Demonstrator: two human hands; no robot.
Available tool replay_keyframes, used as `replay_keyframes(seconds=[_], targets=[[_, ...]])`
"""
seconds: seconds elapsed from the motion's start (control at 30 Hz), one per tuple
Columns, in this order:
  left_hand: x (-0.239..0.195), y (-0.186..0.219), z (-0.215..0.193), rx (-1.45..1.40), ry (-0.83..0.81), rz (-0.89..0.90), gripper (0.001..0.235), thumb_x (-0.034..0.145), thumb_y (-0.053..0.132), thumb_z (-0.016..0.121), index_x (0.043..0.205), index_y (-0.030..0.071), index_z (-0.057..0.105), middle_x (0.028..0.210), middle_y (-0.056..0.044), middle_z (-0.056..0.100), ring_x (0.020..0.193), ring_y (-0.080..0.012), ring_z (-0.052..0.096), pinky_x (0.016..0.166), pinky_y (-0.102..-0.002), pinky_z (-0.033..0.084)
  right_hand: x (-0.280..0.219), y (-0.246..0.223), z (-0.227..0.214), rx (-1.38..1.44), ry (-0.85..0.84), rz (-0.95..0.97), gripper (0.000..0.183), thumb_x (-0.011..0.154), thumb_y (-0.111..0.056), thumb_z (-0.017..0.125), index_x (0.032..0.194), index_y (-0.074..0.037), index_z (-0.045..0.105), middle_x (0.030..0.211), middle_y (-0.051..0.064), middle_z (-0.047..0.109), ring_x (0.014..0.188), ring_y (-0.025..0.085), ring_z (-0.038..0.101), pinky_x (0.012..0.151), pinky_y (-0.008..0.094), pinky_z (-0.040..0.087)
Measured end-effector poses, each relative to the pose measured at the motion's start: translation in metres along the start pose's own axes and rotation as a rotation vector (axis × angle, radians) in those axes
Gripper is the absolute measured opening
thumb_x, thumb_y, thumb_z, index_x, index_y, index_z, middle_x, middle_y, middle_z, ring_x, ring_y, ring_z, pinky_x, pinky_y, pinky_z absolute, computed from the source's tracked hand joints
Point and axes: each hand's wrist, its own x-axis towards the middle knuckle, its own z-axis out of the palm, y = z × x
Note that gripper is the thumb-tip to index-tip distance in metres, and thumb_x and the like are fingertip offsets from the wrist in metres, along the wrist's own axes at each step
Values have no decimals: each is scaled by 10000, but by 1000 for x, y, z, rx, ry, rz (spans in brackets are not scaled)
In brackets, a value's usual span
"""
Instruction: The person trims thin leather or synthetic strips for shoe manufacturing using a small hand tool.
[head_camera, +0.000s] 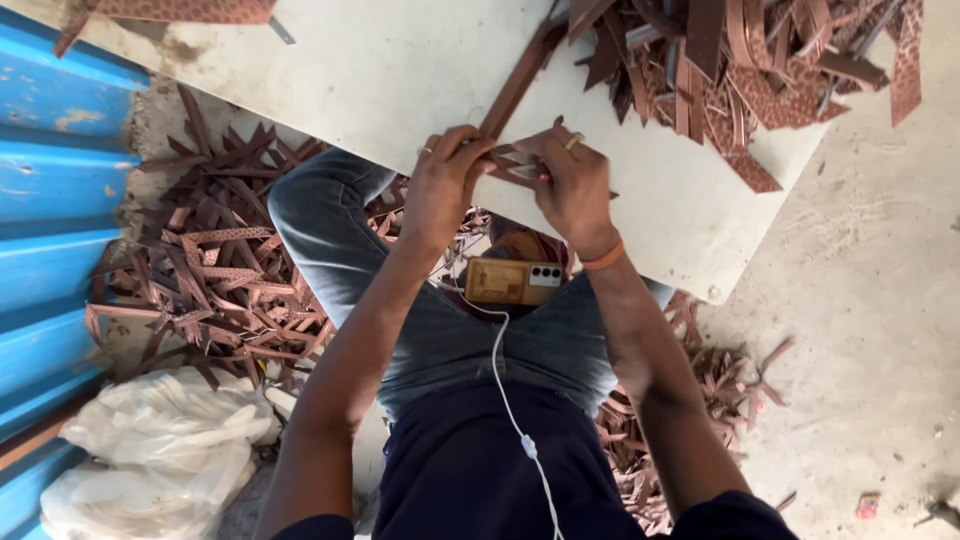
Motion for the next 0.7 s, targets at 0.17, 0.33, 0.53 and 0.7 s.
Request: replay_keyframes(seconds=[0.17,0.33,0.53,0.7], targets=[[-1,0,17,122,-33,-82,390,863,-27,689,1241,66,709,1296,-97,636,1186,-359,606,964,-476,531,-20,6,23,181,-72,59,458,710,145,600,1102,-69,702,955,120,713,800,275,732,703,388,584],[-11,2,32,122,-68,-47,426,829,48,762,1248,48,683,1323,-149,647,1261,-385,575,1067,-501,491,-41,3,25,204,31,145,386,786,40,712,1141,-110,697,1029,90,704,896,290,707,795,393,591],[-8,25,32,272,-26,37,381,813,34,769,1190,46,713,1232,-147,691,1154,-356,645,986,-495,526,-67,25,32,327,136,274,337,877,-102,745,1207,-148,695,1095,48,714,929,258,720,822,353,600],[-10,20,28,296,55,40,116,955,24,762,1068,13,737,1140,-143,696,966,-314,702,820,-445,572,-65,21,34,401,144,298,280,937,-173,723,1216,-163,699,1091,19,722,916,228,730,808,326,606]])
